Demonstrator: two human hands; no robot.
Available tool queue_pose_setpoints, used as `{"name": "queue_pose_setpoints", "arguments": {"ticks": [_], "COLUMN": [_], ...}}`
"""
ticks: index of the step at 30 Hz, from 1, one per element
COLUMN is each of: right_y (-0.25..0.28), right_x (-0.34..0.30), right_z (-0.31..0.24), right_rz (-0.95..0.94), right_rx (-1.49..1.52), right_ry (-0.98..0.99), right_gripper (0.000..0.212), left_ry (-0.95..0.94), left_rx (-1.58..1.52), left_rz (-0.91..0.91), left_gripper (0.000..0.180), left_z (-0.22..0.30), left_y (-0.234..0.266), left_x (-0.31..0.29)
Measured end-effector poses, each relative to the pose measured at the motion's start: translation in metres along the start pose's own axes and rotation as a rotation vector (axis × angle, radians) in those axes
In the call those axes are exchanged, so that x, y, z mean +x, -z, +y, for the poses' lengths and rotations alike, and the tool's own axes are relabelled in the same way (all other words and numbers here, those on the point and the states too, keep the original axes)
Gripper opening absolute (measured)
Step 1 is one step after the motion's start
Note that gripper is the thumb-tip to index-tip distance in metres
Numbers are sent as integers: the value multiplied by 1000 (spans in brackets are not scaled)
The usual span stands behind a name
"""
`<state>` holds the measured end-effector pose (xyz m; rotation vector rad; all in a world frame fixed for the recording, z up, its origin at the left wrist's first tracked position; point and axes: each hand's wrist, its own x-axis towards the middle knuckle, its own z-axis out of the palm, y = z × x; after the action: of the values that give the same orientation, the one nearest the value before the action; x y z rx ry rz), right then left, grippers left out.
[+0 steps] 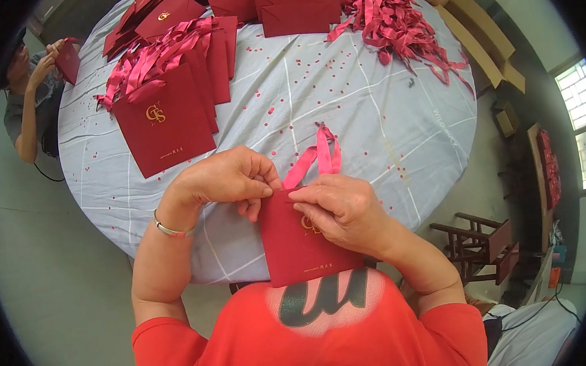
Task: The person attaches ribbon handles to paper gift bags by hand, threading ribbon strips through slits in each bag.
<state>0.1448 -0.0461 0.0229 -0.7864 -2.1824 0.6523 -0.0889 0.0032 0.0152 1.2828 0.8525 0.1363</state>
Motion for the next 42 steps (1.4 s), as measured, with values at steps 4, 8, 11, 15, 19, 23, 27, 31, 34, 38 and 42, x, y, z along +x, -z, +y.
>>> {"name": "queue_pose_setpoints", "arguments": {"ticks": [4, 8, 11, 15, 19, 23, 27, 31, 34, 38, 42], "right_y": [-3, -6, -9, -15, -13, -2, 13, 19, 21, 23, 24], "right_x": [0, 0, 0, -2, -1, 2, 2, -4, -7, -9, -9], "right_z": [-2, 0, 5, 5, 4, 1, -6, -7, -10, -8, -8], "right_rz": [-13, -37, -38, -25, -1, -35, -85, -62, -44, -31, -23], "right_rx": [33, 28, -20, -134, -110, -14, 31, 57, 50, 64, 87], "right_ry": [-62, -45, 34, 50, -7, -107, -246, -299, -307, -325, -371], "right_gripper": [17, 17, 18, 15, 13, 13, 10, 8, 8, 7, 6], "left_ry": [14, 23, 26, 46, -36, -108, -114, -108, -131, -162, -187], "left_rx": [17, 79, 102, 146, 212, 147, 6, -61, -89, -170, -223], "left_rz": [16, 27, 26, 44, 34, -12, -98, -174, -185, -217, -256], "left_gripper": [13, 16, 17, 13, 12, 12, 13, 12, 11, 11, 12], "left_z": [-1, 1, 2, 0, -1, -3, -1, -7, -7, -12, -12], "left_y": [-1, -2, -3, -3, -2, 0, -4, -9, -13, -14, -14], "left_x": [0, 0, 2, 4, 5, 4, 3, 7, 9, 12, 13]}}
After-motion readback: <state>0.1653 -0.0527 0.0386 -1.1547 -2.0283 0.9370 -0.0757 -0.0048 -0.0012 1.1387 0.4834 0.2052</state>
